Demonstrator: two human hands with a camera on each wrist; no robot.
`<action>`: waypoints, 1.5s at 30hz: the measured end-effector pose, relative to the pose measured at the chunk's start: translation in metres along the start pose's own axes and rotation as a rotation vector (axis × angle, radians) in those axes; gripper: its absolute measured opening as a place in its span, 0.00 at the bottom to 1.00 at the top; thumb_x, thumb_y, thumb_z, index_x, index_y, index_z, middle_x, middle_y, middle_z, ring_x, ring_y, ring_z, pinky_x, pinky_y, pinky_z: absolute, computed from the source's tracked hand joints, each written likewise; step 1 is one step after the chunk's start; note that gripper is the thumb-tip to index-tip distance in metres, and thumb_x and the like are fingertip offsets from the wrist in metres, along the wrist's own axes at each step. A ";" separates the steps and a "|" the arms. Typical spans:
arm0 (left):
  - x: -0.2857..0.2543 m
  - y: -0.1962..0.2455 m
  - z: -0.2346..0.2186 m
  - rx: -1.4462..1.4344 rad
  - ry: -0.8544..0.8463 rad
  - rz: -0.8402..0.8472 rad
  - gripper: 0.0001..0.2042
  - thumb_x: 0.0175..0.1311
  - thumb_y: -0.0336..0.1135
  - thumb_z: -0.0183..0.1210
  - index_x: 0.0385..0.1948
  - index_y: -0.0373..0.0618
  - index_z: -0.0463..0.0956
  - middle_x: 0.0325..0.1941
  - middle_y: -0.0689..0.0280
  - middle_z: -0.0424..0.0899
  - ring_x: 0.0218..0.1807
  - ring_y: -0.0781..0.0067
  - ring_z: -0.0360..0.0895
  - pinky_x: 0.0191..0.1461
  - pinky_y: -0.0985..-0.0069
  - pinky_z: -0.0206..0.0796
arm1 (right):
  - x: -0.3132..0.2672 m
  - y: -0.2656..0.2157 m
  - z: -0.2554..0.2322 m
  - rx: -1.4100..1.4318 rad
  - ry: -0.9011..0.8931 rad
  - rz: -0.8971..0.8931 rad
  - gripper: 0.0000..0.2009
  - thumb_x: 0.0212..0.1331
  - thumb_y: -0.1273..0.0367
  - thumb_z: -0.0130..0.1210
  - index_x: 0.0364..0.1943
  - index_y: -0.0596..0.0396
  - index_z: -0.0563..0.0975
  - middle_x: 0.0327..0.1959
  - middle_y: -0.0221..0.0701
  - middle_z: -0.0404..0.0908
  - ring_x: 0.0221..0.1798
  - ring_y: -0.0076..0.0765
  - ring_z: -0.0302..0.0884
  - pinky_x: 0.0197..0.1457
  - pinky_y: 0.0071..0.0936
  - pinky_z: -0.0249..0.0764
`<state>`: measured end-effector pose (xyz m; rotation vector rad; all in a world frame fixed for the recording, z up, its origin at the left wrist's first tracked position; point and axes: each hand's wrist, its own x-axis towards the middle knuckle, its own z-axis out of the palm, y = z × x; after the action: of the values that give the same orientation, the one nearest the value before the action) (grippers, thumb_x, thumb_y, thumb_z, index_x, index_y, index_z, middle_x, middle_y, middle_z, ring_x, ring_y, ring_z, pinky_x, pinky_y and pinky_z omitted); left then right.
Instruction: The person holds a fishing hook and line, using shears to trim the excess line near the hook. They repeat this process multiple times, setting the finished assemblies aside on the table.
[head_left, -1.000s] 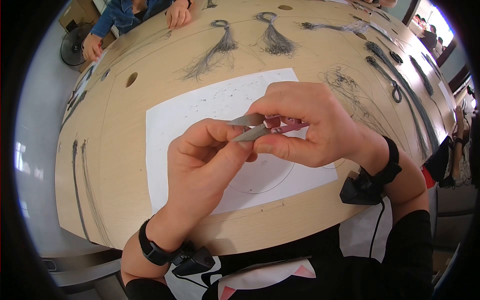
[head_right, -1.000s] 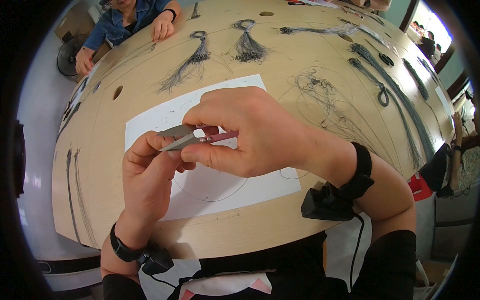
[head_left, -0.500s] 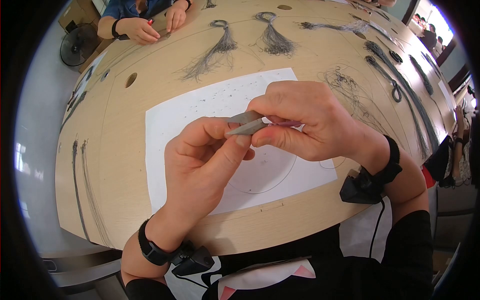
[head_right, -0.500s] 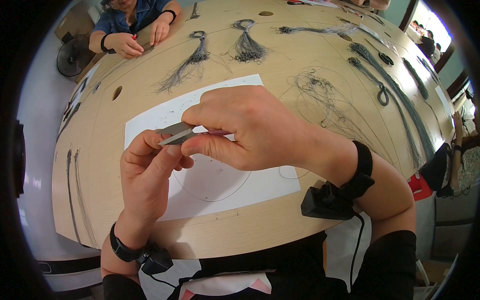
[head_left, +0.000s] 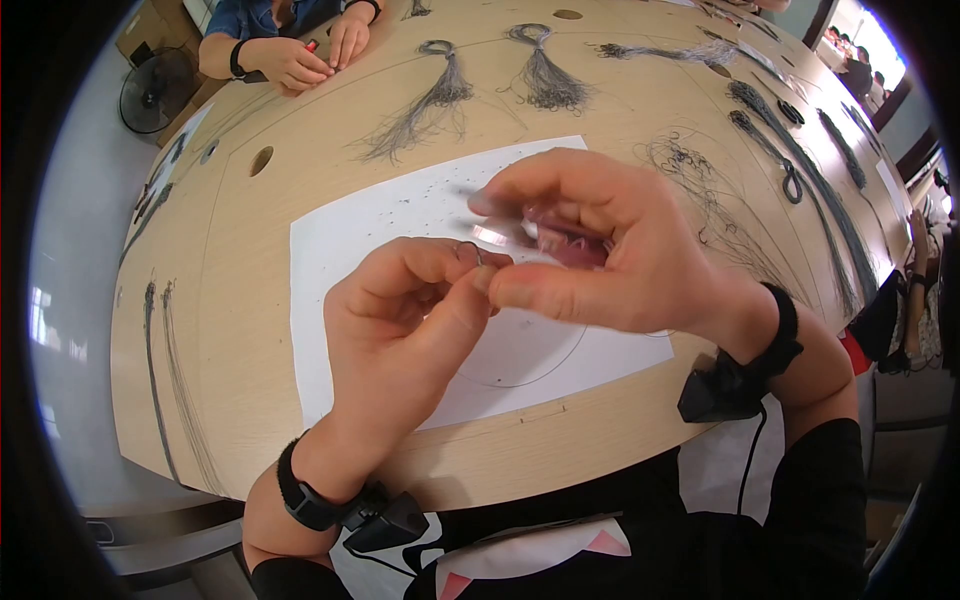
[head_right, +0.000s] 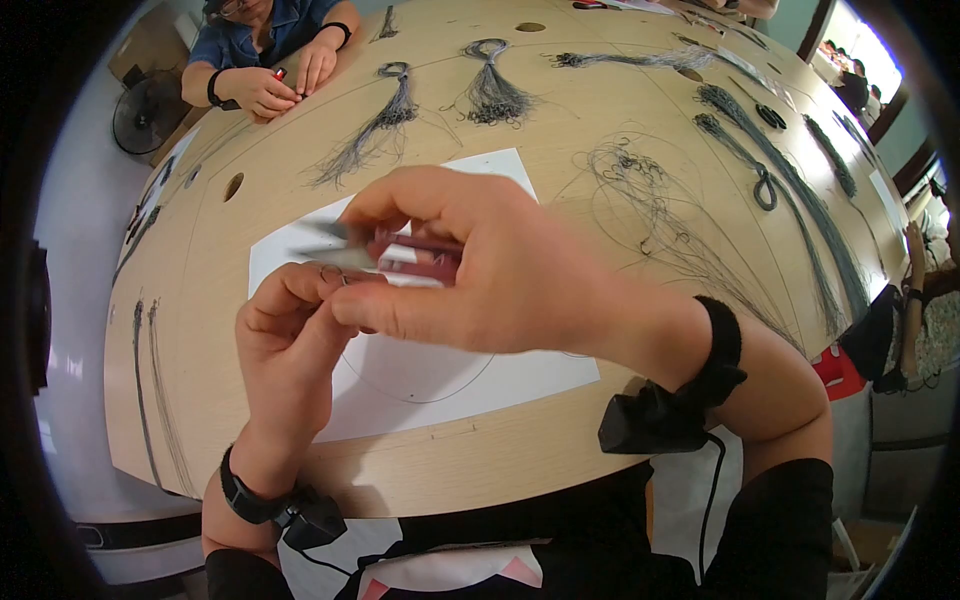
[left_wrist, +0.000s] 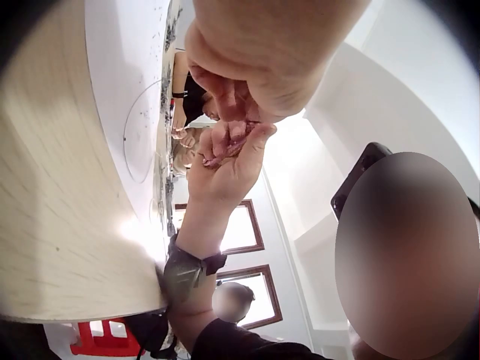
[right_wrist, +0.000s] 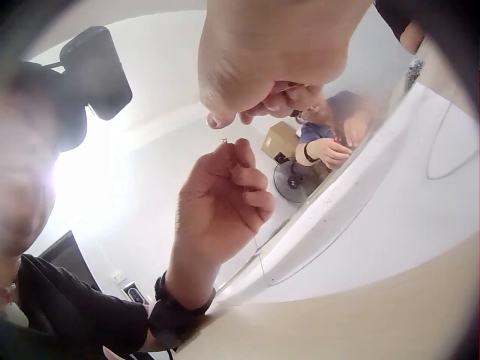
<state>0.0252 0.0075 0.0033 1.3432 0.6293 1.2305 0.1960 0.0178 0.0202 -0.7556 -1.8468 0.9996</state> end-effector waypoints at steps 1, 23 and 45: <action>-0.001 0.000 0.000 0.070 0.000 -0.002 0.02 0.50 0.21 0.51 0.26 0.35 0.69 0.28 0.64 0.75 0.28 0.81 0.70 0.33 0.86 0.63 | -0.001 -0.002 0.003 0.089 -0.016 0.010 0.15 0.46 0.75 0.53 0.39 0.63 0.67 0.25 0.26 0.71 0.24 0.11 0.62 0.25 0.08 0.57; 0.001 0.005 0.004 0.039 0.037 -0.136 0.01 0.52 0.26 0.49 0.25 0.41 0.69 0.29 0.61 0.76 0.26 0.77 0.72 0.30 0.83 0.62 | 0.001 0.006 0.004 0.241 0.104 0.048 0.11 0.46 0.76 0.49 0.36 0.64 0.67 0.29 0.32 0.72 0.31 0.18 0.70 0.34 0.13 0.67; 0.002 0.009 -0.003 -0.180 -0.037 -0.362 0.03 0.52 0.28 0.46 0.27 0.41 0.67 0.29 0.60 0.74 0.26 0.74 0.71 0.32 0.79 0.64 | 0.007 0.008 -0.012 -0.311 -0.068 -0.270 0.12 0.41 0.68 0.58 0.30 0.59 0.73 0.18 0.28 0.69 0.19 0.23 0.63 0.21 0.16 0.61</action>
<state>0.0209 0.0084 0.0121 1.0463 0.6840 0.9421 0.2043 0.0311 0.0199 -0.6342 -2.1262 0.5796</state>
